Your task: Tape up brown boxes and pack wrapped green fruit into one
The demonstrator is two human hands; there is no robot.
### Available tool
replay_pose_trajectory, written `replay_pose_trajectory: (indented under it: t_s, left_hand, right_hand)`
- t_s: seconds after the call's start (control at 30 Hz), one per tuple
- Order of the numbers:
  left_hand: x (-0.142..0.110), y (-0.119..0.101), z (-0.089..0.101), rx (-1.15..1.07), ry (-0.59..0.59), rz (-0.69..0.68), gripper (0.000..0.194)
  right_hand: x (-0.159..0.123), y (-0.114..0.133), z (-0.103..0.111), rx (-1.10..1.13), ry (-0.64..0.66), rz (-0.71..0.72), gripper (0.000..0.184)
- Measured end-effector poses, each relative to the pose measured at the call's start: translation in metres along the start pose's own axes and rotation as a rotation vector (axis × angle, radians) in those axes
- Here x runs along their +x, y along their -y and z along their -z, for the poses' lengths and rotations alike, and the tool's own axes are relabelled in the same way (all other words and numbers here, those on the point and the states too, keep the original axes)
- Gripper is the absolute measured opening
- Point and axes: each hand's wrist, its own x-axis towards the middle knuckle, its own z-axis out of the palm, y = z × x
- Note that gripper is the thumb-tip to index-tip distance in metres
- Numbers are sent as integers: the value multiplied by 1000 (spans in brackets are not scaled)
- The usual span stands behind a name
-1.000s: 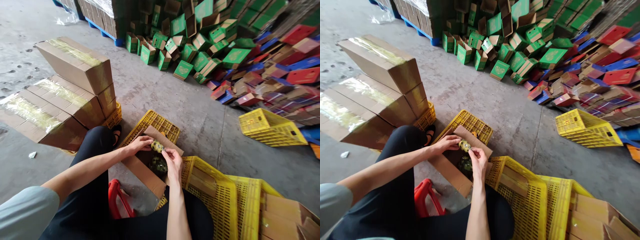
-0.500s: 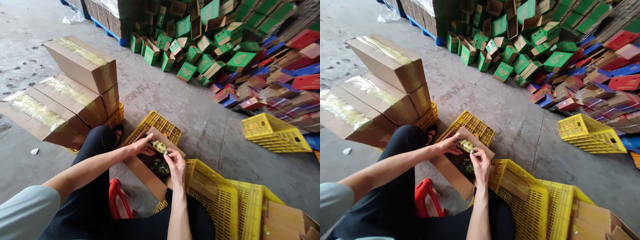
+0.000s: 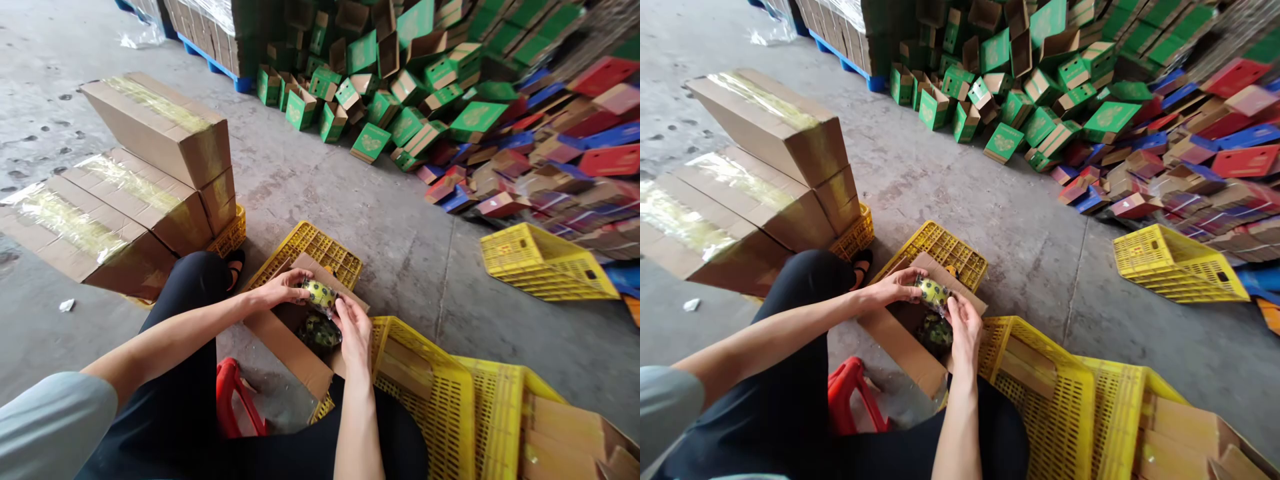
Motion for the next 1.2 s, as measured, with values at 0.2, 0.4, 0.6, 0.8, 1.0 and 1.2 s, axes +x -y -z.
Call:
replay_pose_trajectory:
  t_s: [0.2,0.4,0.6,0.8,1.0,1.2]
  left_hand:
    - [1,4,-3,37,-4,61,69]
    - [2,4,-1,67,-31,40,71]
    - [3,4,1,66,9,-61,69]
    - [3,3,-2,107,0,-81,67]
    - [0,4,-5,30,-59,57,78]
    - [2,6,2,-96,-88,134,66]
  right_hand:
    - [4,-8,5,-19,-16,56,39]
    - [6,-11,8,-154,-13,168,41]
    - [2,-2,5,-244,69,127,52]
    - [-2,-3,-2,-83,65,73,47]
    - [0,-7,3,-200,91,184,45]
    - [-4,1,-2,-217,195,244,39]
